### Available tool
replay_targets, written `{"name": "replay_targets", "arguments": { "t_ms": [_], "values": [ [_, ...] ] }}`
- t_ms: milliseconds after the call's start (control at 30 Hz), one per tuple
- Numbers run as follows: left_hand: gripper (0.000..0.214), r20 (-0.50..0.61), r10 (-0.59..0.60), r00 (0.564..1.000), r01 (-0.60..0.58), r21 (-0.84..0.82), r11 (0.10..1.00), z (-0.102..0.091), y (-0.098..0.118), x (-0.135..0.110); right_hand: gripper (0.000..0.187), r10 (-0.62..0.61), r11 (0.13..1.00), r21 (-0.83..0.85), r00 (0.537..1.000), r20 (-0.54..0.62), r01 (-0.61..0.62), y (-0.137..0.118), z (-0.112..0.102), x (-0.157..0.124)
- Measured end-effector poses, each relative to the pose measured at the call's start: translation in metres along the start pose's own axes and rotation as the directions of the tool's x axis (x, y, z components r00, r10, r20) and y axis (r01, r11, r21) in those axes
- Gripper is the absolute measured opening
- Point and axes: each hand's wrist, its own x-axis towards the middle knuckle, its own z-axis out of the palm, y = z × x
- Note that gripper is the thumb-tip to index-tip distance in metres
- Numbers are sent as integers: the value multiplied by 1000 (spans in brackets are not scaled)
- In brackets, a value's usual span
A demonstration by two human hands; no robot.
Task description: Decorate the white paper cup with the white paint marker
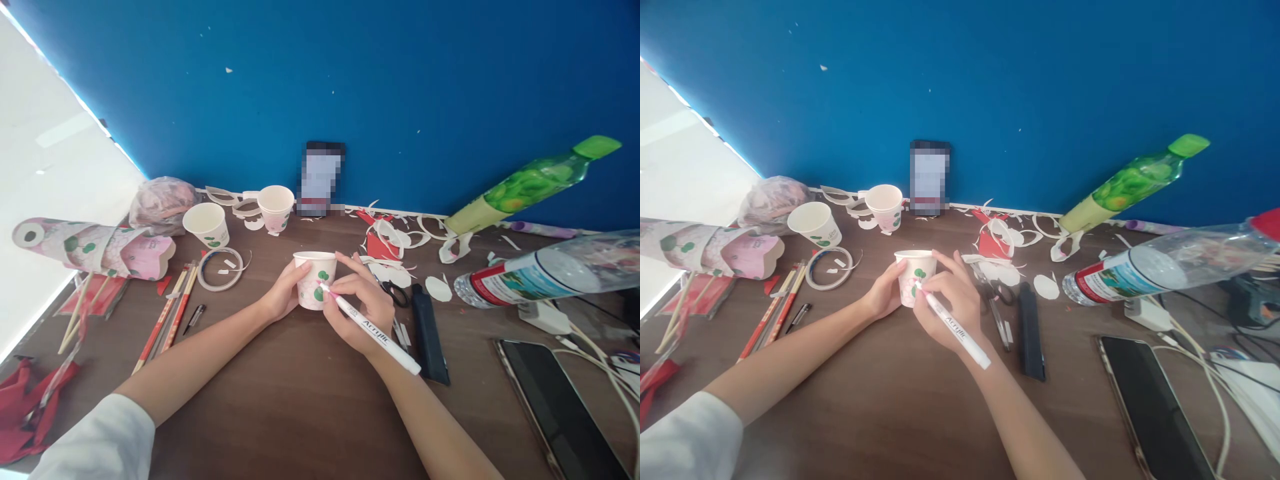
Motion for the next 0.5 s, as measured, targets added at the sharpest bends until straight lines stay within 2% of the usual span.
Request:
{"name": "replay_targets", "arguments": {
  "t_ms": [500],
  "values": [
    [54, -6, -3, 1000, 2, -7, 1000, 0, -1, 1, 18, 6, 1000, 16, 999, -45, -6, 7, 2, -3]
  ]
}}
